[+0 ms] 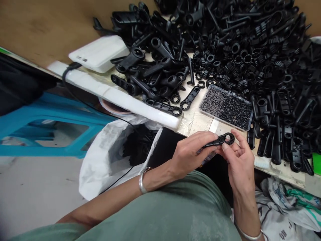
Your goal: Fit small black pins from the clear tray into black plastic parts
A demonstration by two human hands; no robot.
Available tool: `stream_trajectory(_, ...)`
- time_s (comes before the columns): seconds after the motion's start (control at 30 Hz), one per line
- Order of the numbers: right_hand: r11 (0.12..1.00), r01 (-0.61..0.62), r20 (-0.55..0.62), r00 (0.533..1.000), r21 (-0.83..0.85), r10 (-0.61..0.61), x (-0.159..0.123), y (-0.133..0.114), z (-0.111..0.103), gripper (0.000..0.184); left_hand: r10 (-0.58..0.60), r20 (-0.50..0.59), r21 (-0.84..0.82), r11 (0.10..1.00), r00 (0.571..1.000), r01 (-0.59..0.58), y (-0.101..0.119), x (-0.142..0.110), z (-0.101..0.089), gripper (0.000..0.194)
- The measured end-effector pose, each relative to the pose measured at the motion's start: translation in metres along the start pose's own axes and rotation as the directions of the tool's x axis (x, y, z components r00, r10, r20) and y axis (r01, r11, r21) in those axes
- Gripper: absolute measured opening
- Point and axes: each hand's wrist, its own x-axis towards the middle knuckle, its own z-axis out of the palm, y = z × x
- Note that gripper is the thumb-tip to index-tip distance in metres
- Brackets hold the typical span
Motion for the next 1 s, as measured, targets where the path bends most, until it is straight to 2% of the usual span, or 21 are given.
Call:
stream_trajectory(0.27, 0.995, -0.046, -0.107, 0.993, 0.083, 0.055, 0.005, 0.001, 0.006, 0.045, 0.013, -0.028, -0.037, 0.999, 1.0, -0.014, 0.004, -0.004, 0.007, 0.015)
stream_trajectory(0.4, 0.995, -0.062, -0.094, 0.993, 0.081, 0.07, 0.007, 0.004, 0.006, 0.046, 0.018, 0.011, -0.03, 0.999, 1.0, -0.018, 0.005, -0.002, 0.006, 0.016)
stream_trajectory(0.47, 0.996, -0.074, -0.045, 0.996, 0.048, 0.076, 0.007, 0.004, 0.005, 0.045, 0.023, 0.039, -0.017, 1.0, 0.999, -0.022, 0.005, -0.001, 0.004, 0.016)
stream_trajectory(0.57, 0.997, -0.013, 0.023, 1.0, -0.074, 0.015, 0.004, 0.001, 0.004, 0.043, 0.036, 0.066, -0.01, 0.999, 0.997, -0.036, 0.004, -0.001, 0.004, 0.017)
stream_trajectory(0.73, 0.97, 0.048, 0.053, 0.998, -0.239, -0.036, 0.003, -0.011, 0.001, 0.041, 0.065, 0.09, -0.026, 0.998, 0.994, -0.063, 0.003, 0.0, 0.006, 0.015)
stream_trajectory(0.8, 0.966, 0.038, 0.083, 0.996, -0.256, -0.018, 0.004, -0.017, -0.008, 0.044, 0.09, 0.113, -0.039, 0.996, 0.99, -0.086, 0.004, 0.002, 0.005, 0.015)
stream_trajectory(0.9, 0.947, 0.043, 0.155, 0.988, -0.32, 0.007, 0.007, -0.029, -0.037, 0.051, 0.156, 0.166, -0.049, 0.987, 0.974, -0.15, 0.004, 0.009, -0.004, 0.02)
stream_trajectory(1.0, 0.869, 0.143, 0.053, 0.99, -0.473, -0.134, 0.012, -0.048, -0.075, 0.053, 0.18, 0.148, 0.057, 0.98, 0.972, -0.19, 0.0, 0.018, -0.018, 0.019)
